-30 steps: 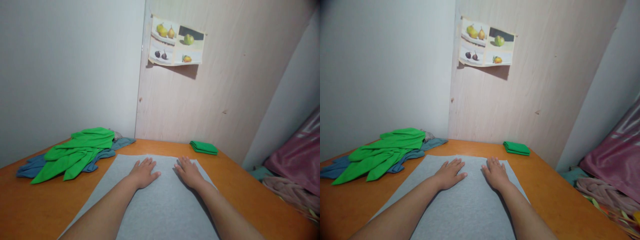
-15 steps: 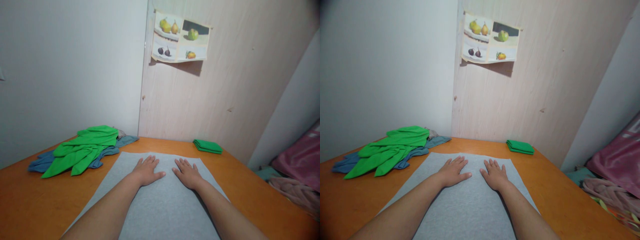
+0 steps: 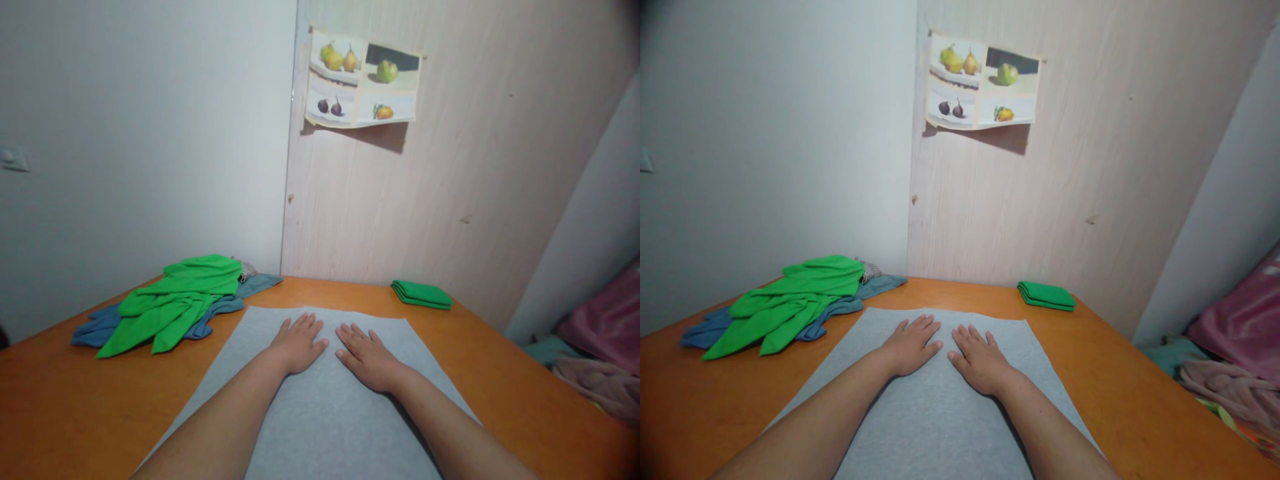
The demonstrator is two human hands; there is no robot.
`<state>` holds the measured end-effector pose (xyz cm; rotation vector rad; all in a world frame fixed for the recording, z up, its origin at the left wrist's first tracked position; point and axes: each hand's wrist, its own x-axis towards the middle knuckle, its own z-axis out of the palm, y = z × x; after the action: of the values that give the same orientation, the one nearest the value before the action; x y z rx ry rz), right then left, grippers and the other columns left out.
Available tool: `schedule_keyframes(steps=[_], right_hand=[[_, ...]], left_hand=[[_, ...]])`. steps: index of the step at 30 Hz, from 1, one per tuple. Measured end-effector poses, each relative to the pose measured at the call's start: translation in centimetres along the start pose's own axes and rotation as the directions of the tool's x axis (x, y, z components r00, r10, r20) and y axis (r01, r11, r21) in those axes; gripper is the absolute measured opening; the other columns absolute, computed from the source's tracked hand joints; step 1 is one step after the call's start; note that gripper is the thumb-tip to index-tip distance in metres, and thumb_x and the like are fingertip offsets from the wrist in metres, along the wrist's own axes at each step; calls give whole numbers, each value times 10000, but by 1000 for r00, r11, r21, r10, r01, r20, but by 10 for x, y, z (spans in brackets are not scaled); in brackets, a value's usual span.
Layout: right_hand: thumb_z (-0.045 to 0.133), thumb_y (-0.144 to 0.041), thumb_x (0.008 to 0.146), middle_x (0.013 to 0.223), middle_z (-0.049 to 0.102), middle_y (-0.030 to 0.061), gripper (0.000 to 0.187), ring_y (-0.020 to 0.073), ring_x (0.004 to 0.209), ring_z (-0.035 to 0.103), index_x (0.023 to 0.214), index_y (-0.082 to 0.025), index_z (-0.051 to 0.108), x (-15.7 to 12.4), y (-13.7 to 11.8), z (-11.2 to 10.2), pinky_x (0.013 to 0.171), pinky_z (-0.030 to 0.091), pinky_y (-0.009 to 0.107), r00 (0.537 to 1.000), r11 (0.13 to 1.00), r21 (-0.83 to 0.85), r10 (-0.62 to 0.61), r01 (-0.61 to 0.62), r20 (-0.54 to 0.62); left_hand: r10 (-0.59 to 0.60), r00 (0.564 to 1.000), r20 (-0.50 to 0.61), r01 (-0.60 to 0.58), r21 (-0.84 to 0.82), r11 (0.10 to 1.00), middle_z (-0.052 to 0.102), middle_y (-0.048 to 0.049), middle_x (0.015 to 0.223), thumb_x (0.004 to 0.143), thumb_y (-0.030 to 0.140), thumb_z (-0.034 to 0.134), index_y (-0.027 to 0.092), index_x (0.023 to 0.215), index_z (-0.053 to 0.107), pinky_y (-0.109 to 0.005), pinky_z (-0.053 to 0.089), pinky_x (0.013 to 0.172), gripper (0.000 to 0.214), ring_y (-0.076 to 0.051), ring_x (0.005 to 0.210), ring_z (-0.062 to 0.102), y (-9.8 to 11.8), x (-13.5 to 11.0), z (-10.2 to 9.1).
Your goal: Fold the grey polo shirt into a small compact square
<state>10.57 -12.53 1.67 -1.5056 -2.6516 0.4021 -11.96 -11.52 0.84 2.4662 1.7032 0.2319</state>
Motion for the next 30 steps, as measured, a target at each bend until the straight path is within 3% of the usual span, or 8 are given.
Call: schedule_keyframes(steps=[4,7,11,13,16,19,24,30], right_hand=[[218,-599,981,1637,138,52,695,260,1511,65,1568,-227,206,-2,4,-3,1192,3,516,992,993,-37,114,-116,-53],[243,-574,987,1633,174,31,655,234,1511,72,1561,-260,234,-6,-3,-4,1201,25,481,996,1000,-9,-2,2,-91],[230,-581,989,1635,161,7,652,213,1511,75,1567,-284,193,-5,-14,0,1207,51,458,993,993,18,-118,119,-26],[217,-596,985,1635,157,19,672,231,1510,79,1570,-266,182,-3,-14,3,1205,36,482,998,998,1,-59,59,-8],[200,-623,977,1634,160,43,707,255,1512,54,1569,-238,203,-1,-9,7,1197,25,518,993,998,-28,58,-61,-98],[208,-661,959,1638,142,35,733,259,1513,29,1568,-254,205,1,-4,12,1195,19,537,984,997,-57,39,-50,-176],[202,-731,918,1631,169,28,799,272,1510,71,1563,-260,222,8,1,24,1191,68,566,994,993,-93,57,-66,-96],[189,-738,908,1629,161,-1,800,258,1511,73,1562,-277,224,12,7,30,1194,72,568,993,992,-100,64,-74,-101]], left_hand=[[-6,1000,5,6,-5,1000,196,-74,1625,965,635,204,236,1529,324,-577,109,1176,701,-270,1505,113,2,-2,-2],[-5,1000,15,5,-15,1000,195,-70,1626,971,607,208,240,1529,321,-577,111,1176,677,-269,1505,113,2,-2,-3],[-2,1000,15,3,-24,1000,205,-60,1626,983,543,207,240,1526,323,-566,114,1182,633,-254,1507,104,1,-1,-3],[-8,1000,11,8,-28,1000,210,-54,1625,982,528,212,249,1527,318,-562,112,1184,621,-246,1507,108,0,-1,-2],[-11,1000,12,12,-41,999,215,-53,1625,979,531,219,262,1531,305,-567,105,1183,620,-243,1507,111,2,-2,-2],[-9,1000,10,9,-54,998,217,-58,1625,975,539,228,264,1529,306,-571,104,1183,624,-245,1507,112,4,-4,-2],[1,1000,-3,-1,-57,998,237,-79,1619,969,547,241,242,1524,318,-578,114,1178,638,-261,1502,128,5,-5,-1],[-1,995,-104,0,-3,1000,303,-112,1591,960,554,278,210,1474,392,-552,193,1160,630,-293,1476,198,6,-7,4]])
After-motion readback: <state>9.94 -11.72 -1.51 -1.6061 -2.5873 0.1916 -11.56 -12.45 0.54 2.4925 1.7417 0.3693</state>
